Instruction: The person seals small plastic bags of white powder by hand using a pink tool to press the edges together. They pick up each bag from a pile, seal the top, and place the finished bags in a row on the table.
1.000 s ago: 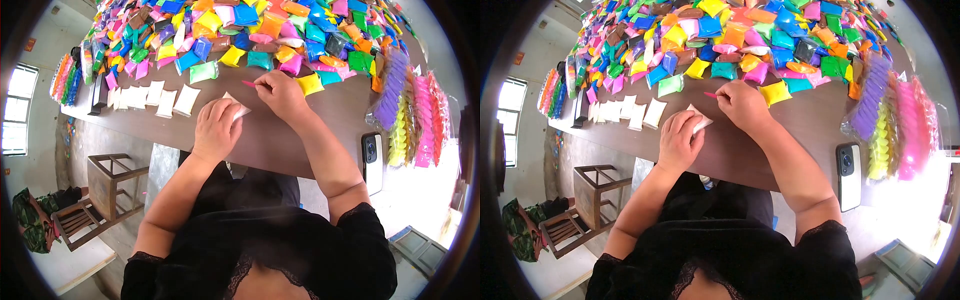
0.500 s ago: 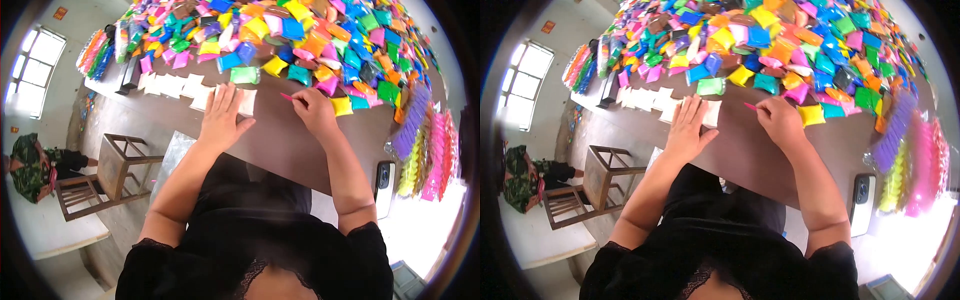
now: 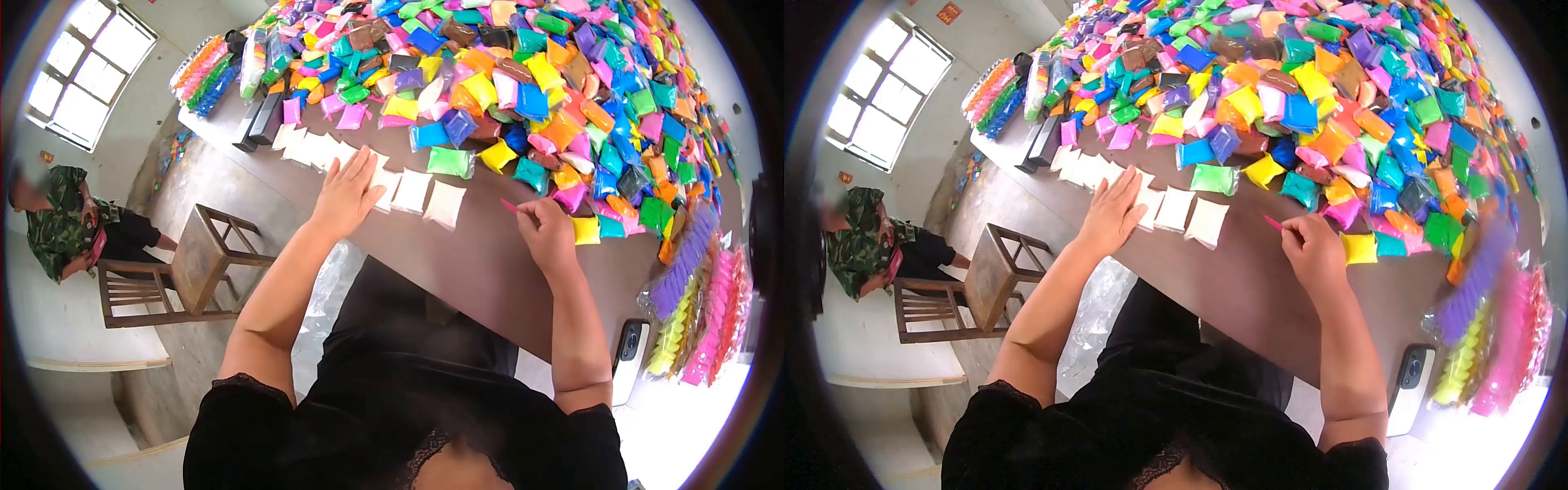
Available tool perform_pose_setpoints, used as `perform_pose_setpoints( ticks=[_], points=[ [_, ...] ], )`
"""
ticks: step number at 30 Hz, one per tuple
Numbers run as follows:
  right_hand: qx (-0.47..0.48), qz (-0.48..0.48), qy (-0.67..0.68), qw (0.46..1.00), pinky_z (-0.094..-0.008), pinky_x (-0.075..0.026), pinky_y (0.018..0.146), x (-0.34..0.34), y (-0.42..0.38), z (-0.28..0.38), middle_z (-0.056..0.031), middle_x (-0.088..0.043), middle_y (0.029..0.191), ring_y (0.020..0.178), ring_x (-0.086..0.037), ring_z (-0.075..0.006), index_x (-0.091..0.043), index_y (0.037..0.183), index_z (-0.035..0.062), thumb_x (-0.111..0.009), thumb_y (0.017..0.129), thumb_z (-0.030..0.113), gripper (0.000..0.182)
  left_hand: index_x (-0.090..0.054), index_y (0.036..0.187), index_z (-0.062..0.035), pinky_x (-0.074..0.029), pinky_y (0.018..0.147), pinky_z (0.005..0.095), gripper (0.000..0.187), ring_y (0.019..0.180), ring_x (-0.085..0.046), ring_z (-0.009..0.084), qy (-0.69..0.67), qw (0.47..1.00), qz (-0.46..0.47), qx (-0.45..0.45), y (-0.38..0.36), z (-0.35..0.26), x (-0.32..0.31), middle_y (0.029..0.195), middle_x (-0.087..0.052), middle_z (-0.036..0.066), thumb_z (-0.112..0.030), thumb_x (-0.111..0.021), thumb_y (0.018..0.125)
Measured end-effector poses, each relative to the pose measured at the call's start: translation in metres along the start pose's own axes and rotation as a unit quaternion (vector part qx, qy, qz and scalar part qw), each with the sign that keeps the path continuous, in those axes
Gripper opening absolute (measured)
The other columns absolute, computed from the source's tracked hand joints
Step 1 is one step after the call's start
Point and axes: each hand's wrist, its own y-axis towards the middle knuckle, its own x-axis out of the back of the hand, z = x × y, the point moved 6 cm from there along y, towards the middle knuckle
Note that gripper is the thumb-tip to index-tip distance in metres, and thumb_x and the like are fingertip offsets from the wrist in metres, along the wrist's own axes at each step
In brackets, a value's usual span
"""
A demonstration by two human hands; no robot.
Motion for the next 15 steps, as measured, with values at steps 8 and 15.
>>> perform_pose_setpoints(
  ticks=[8, 15],
  points=[
    [-0.045, 0.03, 0.007, 0.999, -0.0358, -0.051, 0.071, -0.002, 0.001, -0.001, -0.0102, -0.065, 0.087, 0.081, -0.065, -0.0273, -0.068, 0.092, 0.0042, -0.07, 0.085, 0.007, 0.008, -0.046, 0.146, -0.0033, -0.027, 0.118, 0.05, 0.058, 0.145, -0.032, 0.0446, 0.012, 0.96, -0.214, 0.181, 0.016, 0.142, 0.024, 0.155, -0.035, 0.028, -0.043, -0.045, 0.103],
    [-0.054, 0.034, 0.01, 0.998, -0.0347, -0.05, 0.069, 0.0, 0.001, 0.005, -0.0104, -0.063, 0.084, 0.077, -0.063, -0.0259, -0.068, 0.092, 0.0017, -0.069, 0.084, 0.003, 0.008, -0.053, 0.141, -0.0034, -0.034, 0.115, 0.041, 0.052, 0.141, -0.041, 0.038, -0.013, 0.972, -0.153, 0.178, 0.017, 0.207, 0.01, 0.149, -0.047, 0.023, -0.037, -0.049, 0.102]
  ],
)
